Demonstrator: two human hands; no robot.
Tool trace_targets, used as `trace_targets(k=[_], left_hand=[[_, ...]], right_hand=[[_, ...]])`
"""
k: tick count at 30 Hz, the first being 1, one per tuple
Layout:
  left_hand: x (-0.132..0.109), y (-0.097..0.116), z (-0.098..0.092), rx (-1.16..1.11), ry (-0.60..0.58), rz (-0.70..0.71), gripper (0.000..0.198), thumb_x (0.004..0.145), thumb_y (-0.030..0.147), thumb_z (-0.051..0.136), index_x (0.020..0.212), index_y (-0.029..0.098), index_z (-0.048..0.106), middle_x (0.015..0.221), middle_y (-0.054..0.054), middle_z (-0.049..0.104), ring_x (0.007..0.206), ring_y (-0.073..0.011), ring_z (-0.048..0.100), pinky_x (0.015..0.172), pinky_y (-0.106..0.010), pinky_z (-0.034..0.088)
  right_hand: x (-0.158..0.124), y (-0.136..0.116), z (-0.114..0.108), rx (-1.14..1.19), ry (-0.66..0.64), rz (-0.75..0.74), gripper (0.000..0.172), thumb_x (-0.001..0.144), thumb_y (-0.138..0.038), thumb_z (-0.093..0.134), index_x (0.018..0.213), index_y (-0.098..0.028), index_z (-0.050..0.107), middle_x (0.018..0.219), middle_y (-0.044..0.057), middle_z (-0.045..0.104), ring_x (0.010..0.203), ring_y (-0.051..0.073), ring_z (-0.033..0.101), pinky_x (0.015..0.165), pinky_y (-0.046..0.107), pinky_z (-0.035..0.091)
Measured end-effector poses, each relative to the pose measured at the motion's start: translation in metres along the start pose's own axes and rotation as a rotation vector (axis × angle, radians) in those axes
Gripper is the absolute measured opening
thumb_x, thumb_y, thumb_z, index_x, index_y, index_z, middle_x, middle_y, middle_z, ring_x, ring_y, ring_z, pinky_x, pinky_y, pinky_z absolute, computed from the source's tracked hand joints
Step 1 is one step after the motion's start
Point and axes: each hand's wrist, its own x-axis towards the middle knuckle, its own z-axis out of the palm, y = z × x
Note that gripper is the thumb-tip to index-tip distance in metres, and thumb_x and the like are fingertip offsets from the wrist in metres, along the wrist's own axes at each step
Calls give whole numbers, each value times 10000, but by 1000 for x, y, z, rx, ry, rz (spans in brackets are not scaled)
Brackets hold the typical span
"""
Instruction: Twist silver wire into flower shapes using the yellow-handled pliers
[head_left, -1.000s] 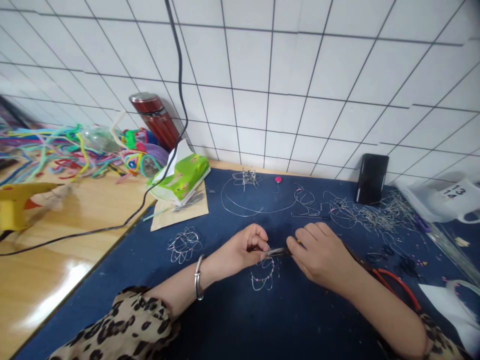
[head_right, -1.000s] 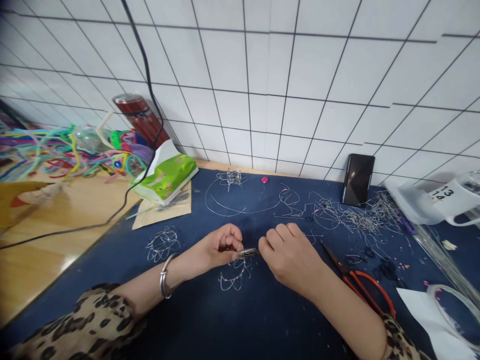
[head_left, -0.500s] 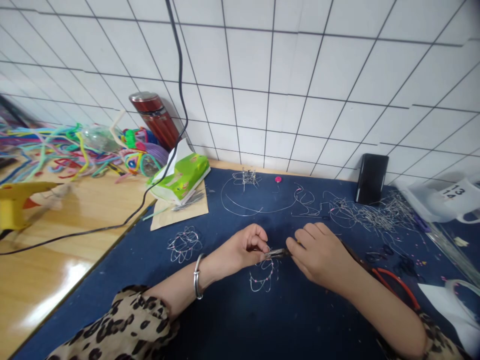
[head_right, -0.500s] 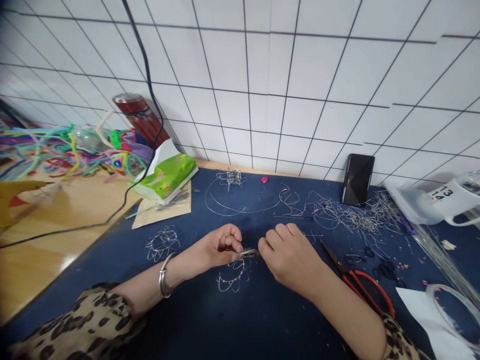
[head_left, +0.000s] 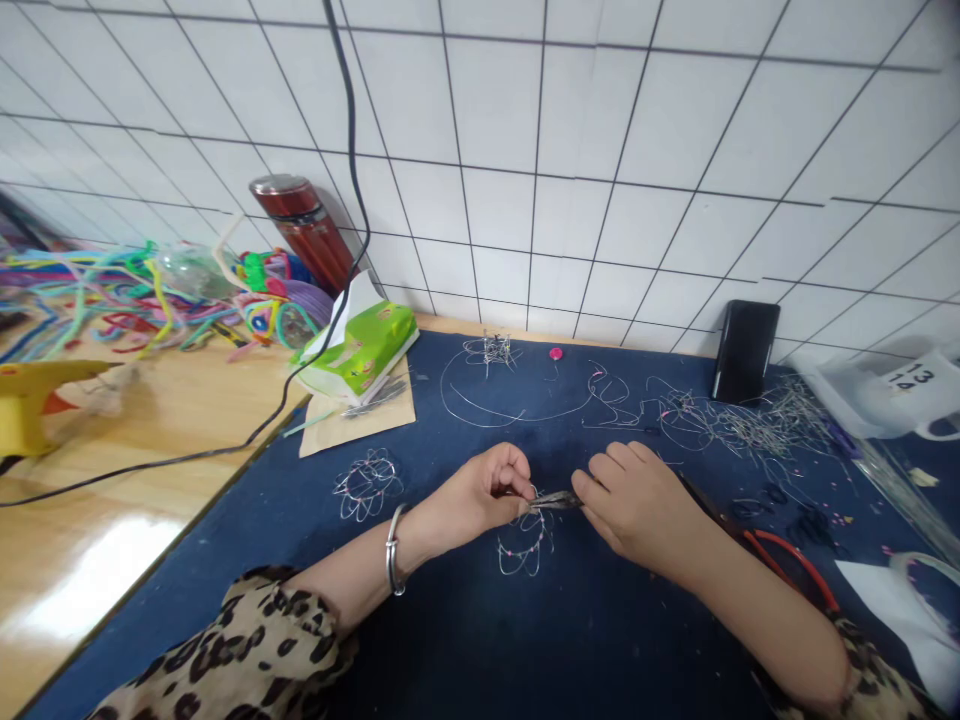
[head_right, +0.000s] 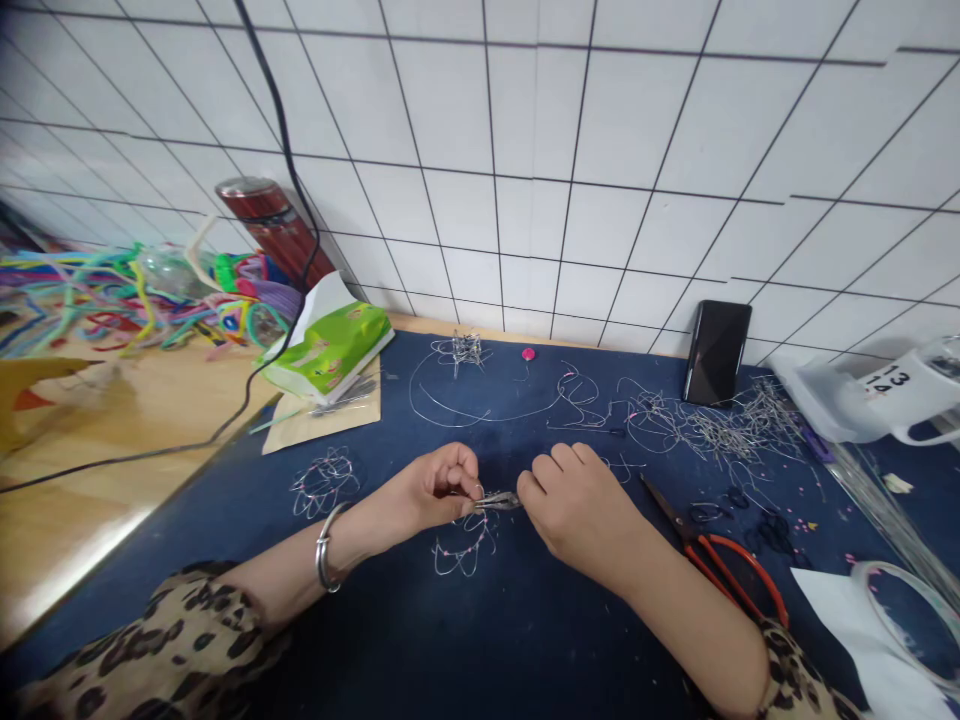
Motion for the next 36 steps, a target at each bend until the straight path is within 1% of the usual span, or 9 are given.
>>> trace_targets(k=[4,8,16,22,28,36], left_hand=[[0,-1,2,7,65,44,251,712,40,585,861,171,431,745,20,576,598,-75,491,541,-212,349],[-1,1,5,24,120,45,252,720,46,584,865,173,420,741,21,574,603,-76,489,551,-216,352],[-1,1,4,-11,159,74,247,734,66,597,875,174,425,759,18,567,607,-74,480,567,-215,354],[-1,-1,4,-20,170,90,238,736,59,596,867,172,432,747,27,553,593,-65,455,560,-207,338],[-4,-2,9,-35,232,120,213,736,49,579,826,173,431,708,47,528,563,-55,419,531,-191,308],[-4,2,13,-55,293,138,206,730,48,572,814,173,431,687,50,534,560,-57,421,519,-178,307]], right_hand=[[0,-2,1,-7,-8,40,152,825,-181,476,910,-163,601,730,47,487,711,176,365,643,324,224],[-1,-3,1,-20,-38,77,170,849,-219,463,941,-162,595,759,56,495,736,188,376,655,336,231],[0,-7,3,-29,-45,128,187,868,-259,448,948,-172,594,754,53,493,741,194,385,656,342,241],[-1,-8,5,-74,-22,120,183,861,-222,452,966,-167,591,752,50,492,736,189,384,651,343,242],[-3,-10,12,-119,29,125,213,849,-192,459,1012,-145,587,750,56,491,731,187,381,651,348,250],[-5,-13,17,-111,25,139,260,844,-174,451,1069,-136,576,754,59,488,738,190,378,653,350,261]])
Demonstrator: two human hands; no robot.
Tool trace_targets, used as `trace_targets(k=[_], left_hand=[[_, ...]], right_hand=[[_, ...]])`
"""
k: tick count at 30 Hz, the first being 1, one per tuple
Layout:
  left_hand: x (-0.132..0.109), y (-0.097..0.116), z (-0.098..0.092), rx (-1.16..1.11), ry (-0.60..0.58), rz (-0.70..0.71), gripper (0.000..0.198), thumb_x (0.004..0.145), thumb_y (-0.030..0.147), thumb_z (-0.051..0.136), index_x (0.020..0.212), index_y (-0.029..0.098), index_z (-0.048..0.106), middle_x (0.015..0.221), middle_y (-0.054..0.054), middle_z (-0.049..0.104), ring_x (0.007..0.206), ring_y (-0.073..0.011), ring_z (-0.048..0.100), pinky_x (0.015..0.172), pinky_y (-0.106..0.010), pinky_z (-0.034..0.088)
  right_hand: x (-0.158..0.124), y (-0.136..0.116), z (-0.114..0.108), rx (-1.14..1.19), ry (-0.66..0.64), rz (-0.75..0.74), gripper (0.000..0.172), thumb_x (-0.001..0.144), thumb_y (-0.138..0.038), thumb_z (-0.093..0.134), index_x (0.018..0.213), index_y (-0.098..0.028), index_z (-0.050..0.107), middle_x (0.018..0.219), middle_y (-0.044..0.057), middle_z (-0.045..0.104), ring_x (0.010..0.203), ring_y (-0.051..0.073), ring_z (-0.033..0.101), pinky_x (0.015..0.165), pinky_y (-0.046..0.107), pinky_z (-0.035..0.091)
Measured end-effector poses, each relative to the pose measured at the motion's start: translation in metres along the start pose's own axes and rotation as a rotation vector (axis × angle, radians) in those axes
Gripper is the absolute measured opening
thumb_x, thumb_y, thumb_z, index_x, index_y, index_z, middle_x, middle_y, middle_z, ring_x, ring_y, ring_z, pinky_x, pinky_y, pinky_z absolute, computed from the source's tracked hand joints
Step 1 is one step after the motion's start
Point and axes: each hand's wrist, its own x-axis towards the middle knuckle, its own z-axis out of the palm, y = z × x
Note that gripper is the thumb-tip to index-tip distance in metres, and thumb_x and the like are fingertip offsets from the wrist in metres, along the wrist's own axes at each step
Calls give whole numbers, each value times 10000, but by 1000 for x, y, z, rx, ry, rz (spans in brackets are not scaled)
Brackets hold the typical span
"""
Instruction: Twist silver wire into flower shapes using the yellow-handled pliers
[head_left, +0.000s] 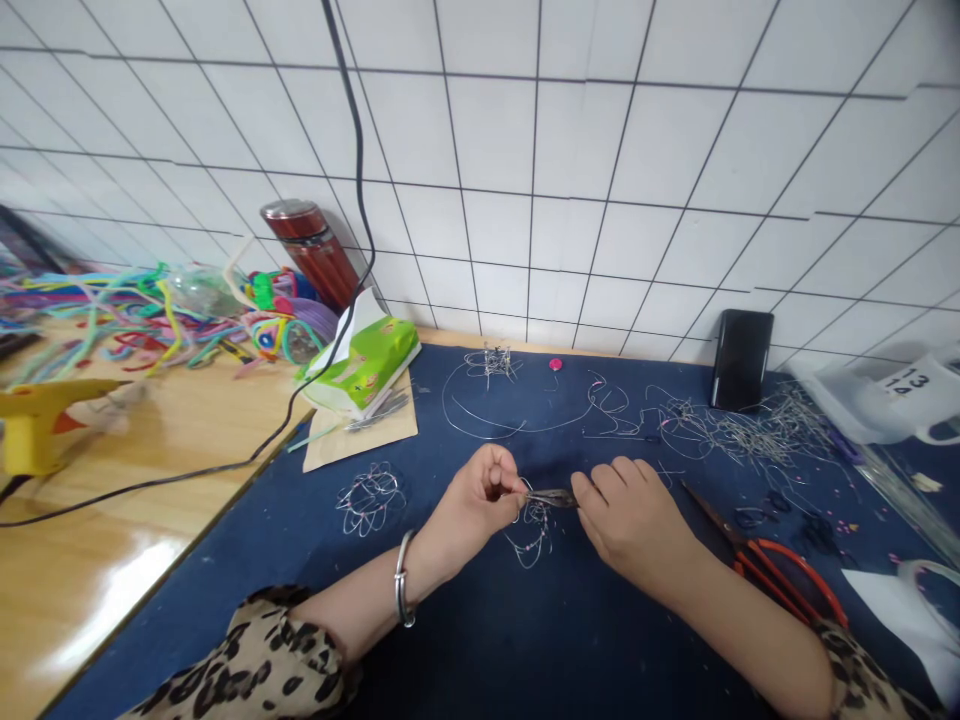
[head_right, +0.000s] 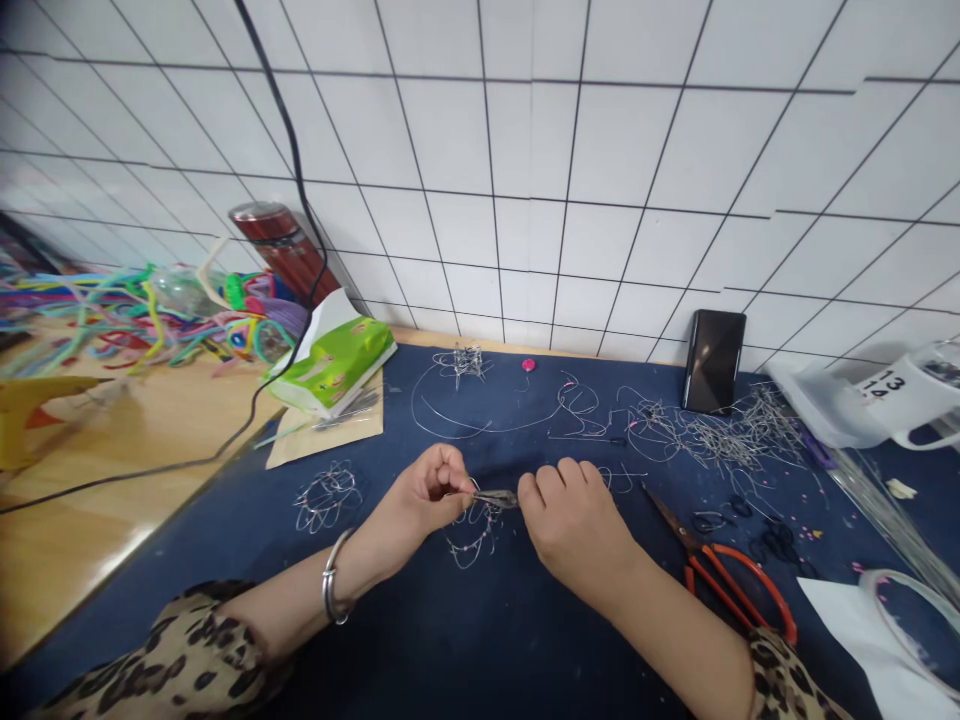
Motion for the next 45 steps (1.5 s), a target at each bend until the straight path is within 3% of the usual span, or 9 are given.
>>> trace_targets(k=[15,28,45], left_hand=[[-1,-1,0,11,23,23,198,749,66,575,824,177,430,722,35,563,577,-60,439,528,-179,327],[-8,-4,11,-3,184,86,206,753,85,571,809,191,404,734,39,530,618,-72,462,560,-190,348],[-10,-5,15,122,253,122,195,758,121,572,803,199,399,699,40,517,576,-81,455,534,-196,346]], right_hand=[[1,0,-2,23,43,41,239,850,-216,462,1039,-153,594,753,57,497,732,186,383,650,347,268],[1,-12,-6,-8,76,131,252,849,-250,483,1055,-154,593,783,68,528,743,193,416,677,357,300],[2,-17,-9,32,50,193,239,848,-254,477,1017,-147,608,744,69,506,747,197,411,691,354,300]])
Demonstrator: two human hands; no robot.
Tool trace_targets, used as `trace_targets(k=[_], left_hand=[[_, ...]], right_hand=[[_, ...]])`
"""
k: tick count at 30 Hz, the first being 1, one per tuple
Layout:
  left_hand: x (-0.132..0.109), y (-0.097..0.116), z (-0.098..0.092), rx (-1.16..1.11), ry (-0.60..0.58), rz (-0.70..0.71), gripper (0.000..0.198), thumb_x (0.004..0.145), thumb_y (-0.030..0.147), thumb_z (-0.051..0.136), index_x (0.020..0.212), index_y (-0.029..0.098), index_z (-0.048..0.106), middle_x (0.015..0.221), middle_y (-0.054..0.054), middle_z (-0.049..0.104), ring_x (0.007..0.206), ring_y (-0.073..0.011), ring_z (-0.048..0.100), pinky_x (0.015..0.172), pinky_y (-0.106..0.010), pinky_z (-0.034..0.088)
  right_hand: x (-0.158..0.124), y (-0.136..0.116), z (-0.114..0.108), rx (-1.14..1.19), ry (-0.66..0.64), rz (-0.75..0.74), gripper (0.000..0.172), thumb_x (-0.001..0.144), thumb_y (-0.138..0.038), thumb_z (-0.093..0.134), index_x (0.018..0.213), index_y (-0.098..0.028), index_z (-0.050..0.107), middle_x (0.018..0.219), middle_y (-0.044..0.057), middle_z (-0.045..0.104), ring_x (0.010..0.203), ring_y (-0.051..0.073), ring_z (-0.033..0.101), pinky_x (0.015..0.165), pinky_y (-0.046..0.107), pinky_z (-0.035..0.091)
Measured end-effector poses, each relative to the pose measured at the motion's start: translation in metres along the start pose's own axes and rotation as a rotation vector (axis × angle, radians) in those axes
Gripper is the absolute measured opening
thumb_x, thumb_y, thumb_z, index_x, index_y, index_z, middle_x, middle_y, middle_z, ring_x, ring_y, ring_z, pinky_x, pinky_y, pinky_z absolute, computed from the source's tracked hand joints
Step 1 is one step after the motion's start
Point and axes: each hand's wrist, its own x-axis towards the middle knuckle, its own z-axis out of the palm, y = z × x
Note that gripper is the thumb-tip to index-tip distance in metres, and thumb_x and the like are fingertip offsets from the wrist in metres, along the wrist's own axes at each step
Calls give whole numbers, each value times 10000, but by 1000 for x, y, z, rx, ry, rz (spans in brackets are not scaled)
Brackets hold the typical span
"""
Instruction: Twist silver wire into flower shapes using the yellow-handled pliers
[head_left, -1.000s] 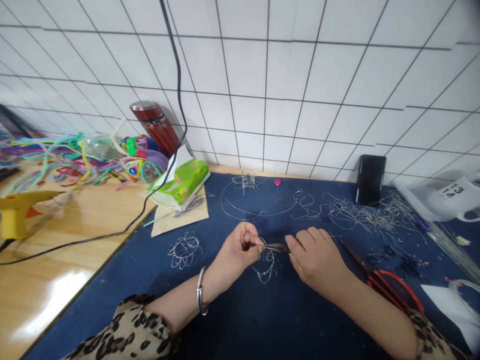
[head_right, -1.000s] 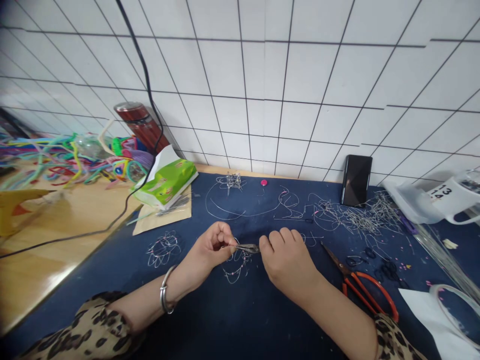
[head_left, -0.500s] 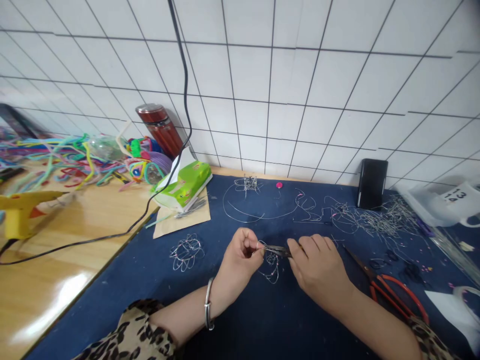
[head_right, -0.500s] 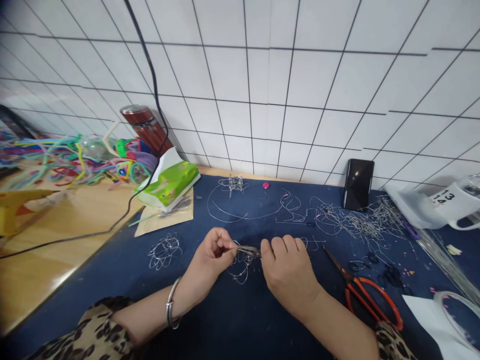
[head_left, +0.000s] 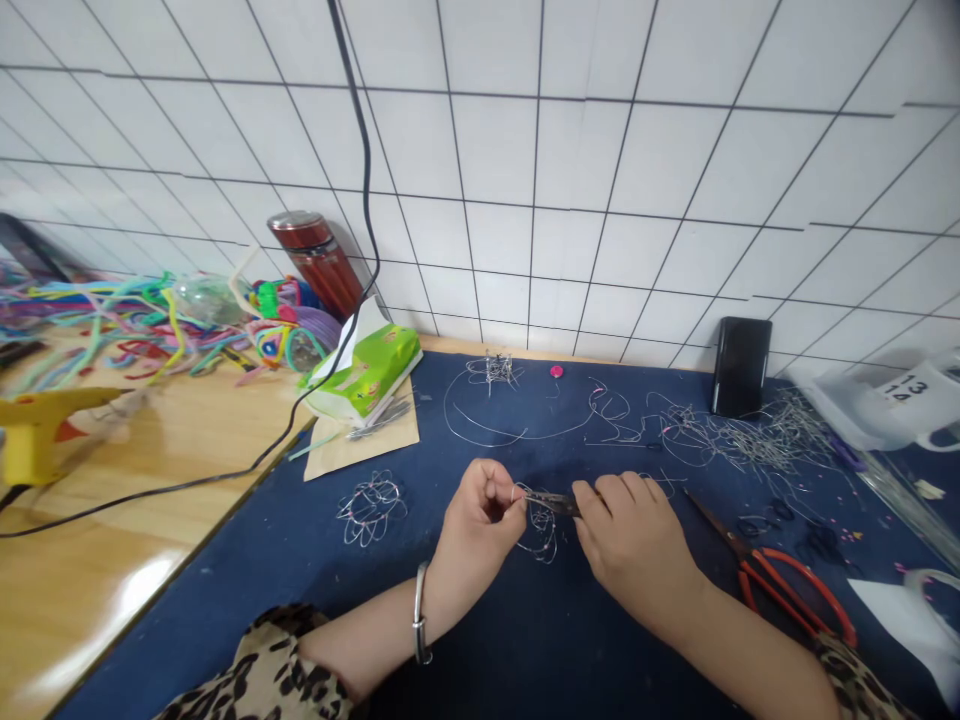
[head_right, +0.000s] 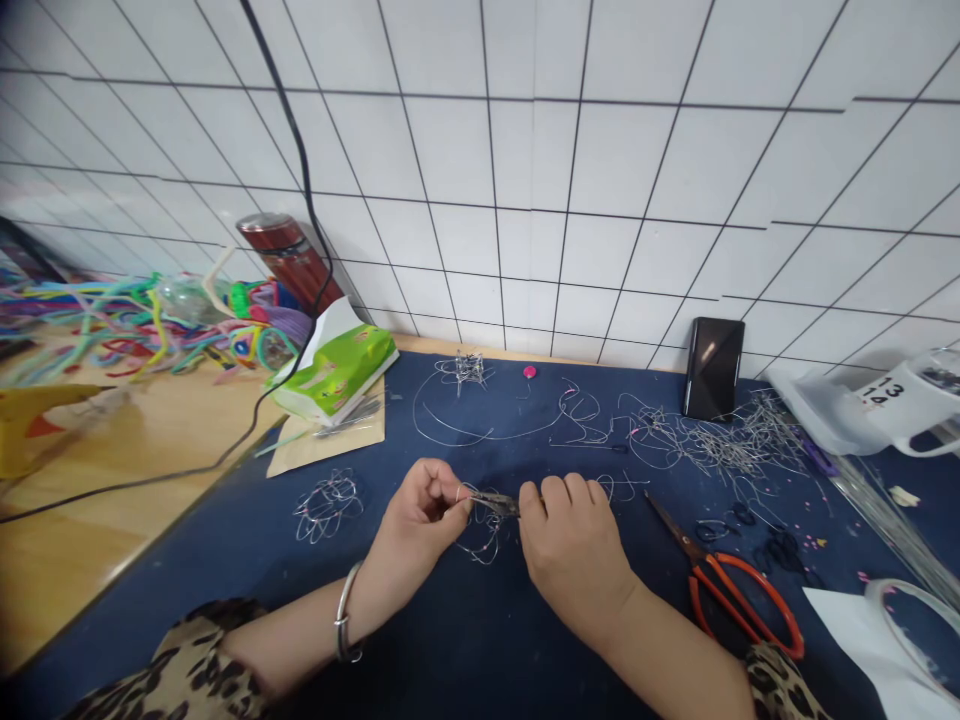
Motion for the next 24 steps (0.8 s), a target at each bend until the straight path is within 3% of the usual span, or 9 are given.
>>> trace_targets(k=[24], left_hand=[[1,1,0,-84,5,-53,209,737,152,610,788,195,412,692,41,542,556,-75,471,516,-189,340]], right_hand=[[-2,4,7,-39,-2,-81,278,827,-146,457,1074,-128,583,762,67,506,733,190,399,690,361,308]])
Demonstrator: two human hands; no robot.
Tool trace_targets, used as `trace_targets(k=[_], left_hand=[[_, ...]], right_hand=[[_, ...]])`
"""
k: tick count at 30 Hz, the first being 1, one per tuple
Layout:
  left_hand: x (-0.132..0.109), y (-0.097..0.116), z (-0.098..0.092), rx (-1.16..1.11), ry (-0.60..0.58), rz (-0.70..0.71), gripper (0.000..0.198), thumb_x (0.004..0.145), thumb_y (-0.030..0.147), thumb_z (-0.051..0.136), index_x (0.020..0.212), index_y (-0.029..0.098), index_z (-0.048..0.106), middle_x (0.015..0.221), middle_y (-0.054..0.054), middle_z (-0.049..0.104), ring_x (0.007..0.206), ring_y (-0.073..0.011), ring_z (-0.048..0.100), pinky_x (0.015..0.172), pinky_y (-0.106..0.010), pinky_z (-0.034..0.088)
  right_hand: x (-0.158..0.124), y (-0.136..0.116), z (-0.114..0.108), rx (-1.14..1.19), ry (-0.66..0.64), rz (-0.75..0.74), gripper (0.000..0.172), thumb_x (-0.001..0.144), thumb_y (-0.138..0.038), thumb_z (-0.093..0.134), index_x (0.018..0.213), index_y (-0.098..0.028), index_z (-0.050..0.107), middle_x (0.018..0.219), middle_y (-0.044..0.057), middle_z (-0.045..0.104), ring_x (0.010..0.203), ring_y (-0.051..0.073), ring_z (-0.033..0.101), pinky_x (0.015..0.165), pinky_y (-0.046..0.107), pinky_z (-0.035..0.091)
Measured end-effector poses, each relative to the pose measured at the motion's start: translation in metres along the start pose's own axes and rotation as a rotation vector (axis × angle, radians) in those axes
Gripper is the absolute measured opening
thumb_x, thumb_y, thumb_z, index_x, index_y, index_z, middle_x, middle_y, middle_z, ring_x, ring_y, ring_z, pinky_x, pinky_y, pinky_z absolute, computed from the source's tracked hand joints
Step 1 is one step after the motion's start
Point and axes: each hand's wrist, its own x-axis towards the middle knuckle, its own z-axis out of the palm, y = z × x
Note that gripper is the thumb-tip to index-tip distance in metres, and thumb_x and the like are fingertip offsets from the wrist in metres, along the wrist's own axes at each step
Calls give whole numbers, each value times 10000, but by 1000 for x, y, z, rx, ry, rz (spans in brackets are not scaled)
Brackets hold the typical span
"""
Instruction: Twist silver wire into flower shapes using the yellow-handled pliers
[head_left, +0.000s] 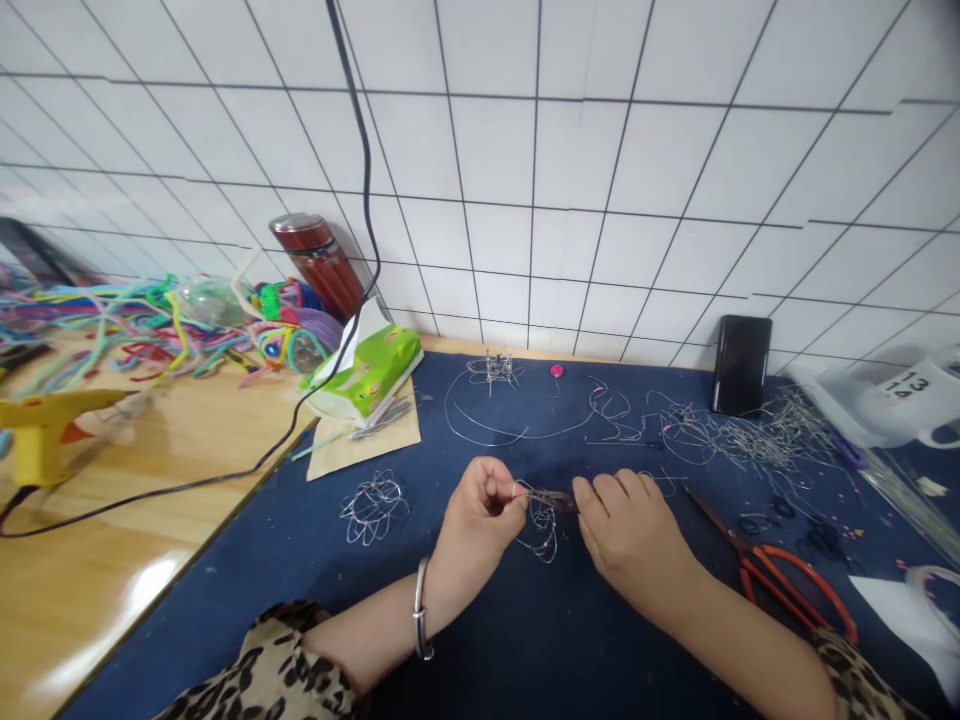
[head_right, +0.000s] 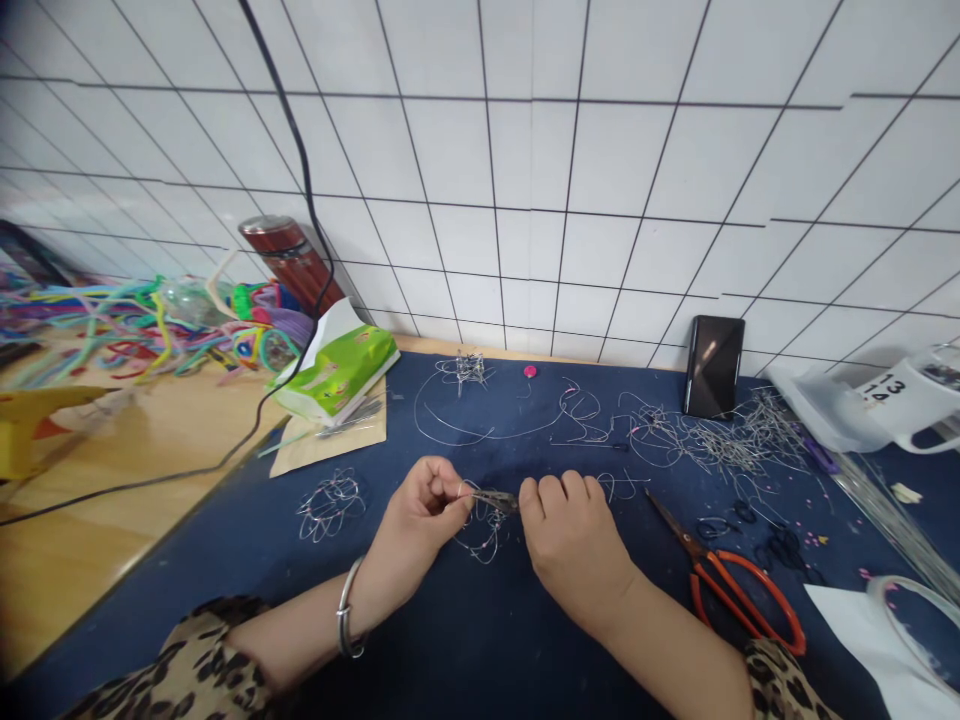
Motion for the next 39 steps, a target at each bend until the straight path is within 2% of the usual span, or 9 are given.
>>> trace_targets(k=[24,39], left_hand=[[3,1,-3,-118,-30,-96,215,717,100,614,797,186,434,712,45,551,564,-57,433,520,-170,328],[4,3,-6,-55,-76,-94,211,736,109,608,806,186,424,704,46,534,574,-61,441,520,-172,326]], right_hand=[[0,3,0,-21,-47,-28,251,845,-162,453,1064,-129,572,755,54,495,720,187,396,652,355,291],[3,7,-2,38,-16,-27,228,856,-174,451,1031,-141,594,736,54,506,723,187,410,653,344,292]])
